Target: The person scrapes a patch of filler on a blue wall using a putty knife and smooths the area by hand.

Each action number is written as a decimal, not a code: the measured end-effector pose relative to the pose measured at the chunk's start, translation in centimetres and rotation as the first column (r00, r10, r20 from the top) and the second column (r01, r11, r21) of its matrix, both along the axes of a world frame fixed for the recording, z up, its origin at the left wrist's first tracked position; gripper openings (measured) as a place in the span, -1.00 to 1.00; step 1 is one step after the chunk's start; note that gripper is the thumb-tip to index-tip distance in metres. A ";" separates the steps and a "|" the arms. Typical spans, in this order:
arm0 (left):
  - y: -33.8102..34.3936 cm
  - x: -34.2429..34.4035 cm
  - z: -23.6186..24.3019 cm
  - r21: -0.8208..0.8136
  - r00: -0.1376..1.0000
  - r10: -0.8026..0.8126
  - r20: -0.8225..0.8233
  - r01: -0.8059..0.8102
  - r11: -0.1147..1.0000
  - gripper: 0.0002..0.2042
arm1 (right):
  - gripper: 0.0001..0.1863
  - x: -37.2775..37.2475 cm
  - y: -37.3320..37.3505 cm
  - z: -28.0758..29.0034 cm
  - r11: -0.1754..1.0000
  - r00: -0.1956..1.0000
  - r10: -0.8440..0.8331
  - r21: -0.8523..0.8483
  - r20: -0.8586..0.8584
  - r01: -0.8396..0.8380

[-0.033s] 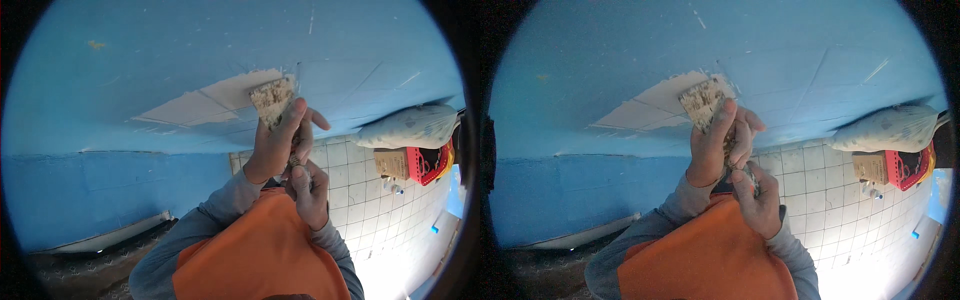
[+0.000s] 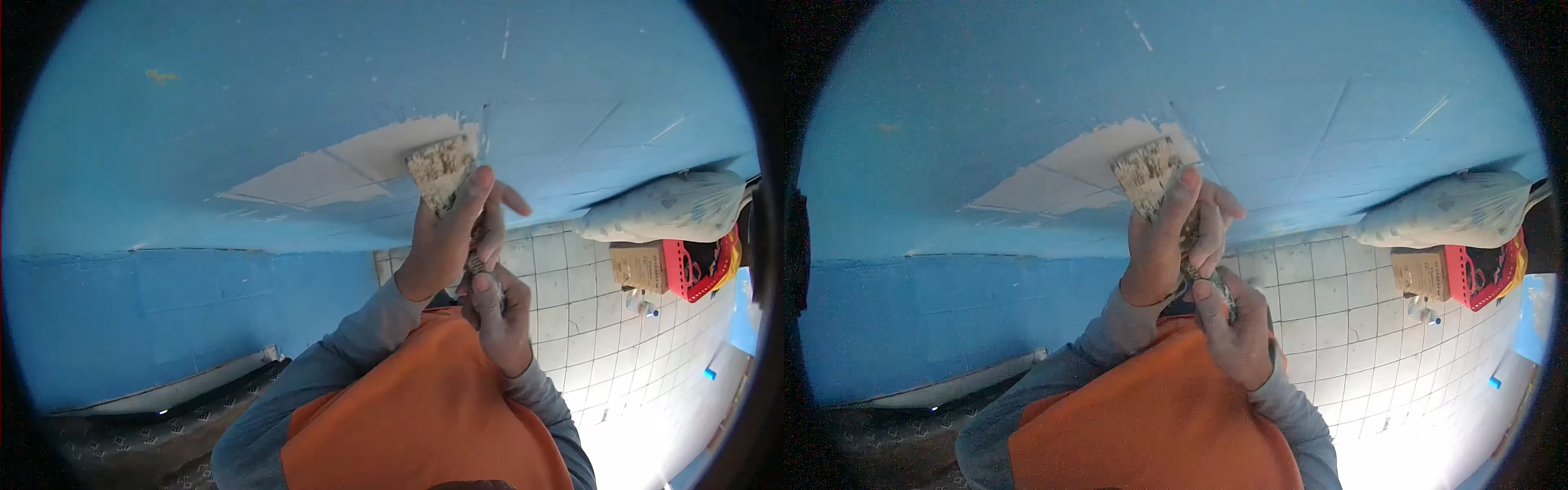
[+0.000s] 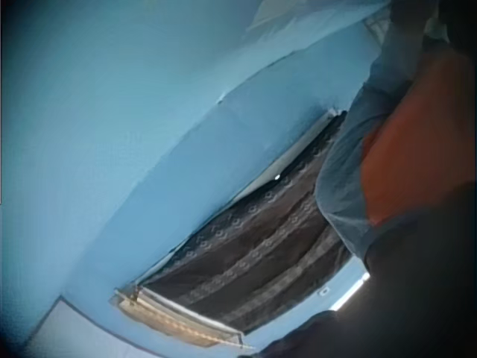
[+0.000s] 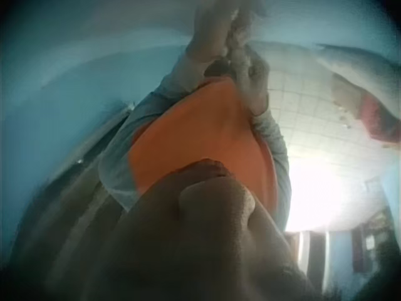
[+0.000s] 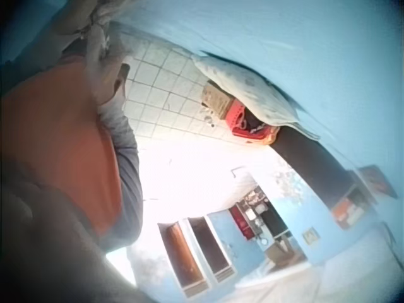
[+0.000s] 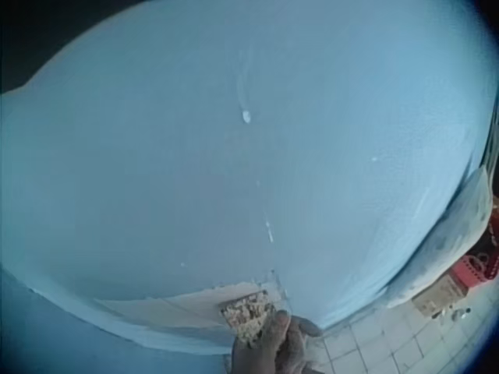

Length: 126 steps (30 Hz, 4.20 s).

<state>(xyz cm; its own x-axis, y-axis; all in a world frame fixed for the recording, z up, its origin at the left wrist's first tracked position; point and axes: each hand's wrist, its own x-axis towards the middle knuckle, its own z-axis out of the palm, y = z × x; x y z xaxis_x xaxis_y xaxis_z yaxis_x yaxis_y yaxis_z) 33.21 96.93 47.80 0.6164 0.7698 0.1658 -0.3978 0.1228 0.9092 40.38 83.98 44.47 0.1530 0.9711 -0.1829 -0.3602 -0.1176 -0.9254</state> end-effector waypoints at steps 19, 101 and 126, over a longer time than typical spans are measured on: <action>0.1 0.3 0.9 -0.050 0.999 -0.022 -0.025 0.020 0.999 -0.45 | -0.59 0.0 0.1 0.5 0.998 0.997 -0.065 0.024 0.038 0.064; 0.1 0.7 1.5 -0.014 1.000 0.011 -0.028 -0.011 1.000 -0.31 | -0.61 1.0 0.8 1.6 0.994 0.991 -0.106 0.047 0.086 0.102; -0.3 0.6 1.7 -0.077 0.993 0.117 0.022 -0.115 0.990 -0.36 | -0.62 0.3 0.5 1.9 0.997 0.986 -0.073 0.031 0.148 0.069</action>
<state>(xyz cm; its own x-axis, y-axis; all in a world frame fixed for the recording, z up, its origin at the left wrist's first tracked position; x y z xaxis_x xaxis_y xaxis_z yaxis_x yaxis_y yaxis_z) 33.77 96.61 49.49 0.5181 0.8470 0.1192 -0.4370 0.1423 0.8881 40.71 84.50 46.37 0.2458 0.9609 -0.1277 -0.2245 -0.0717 -0.9718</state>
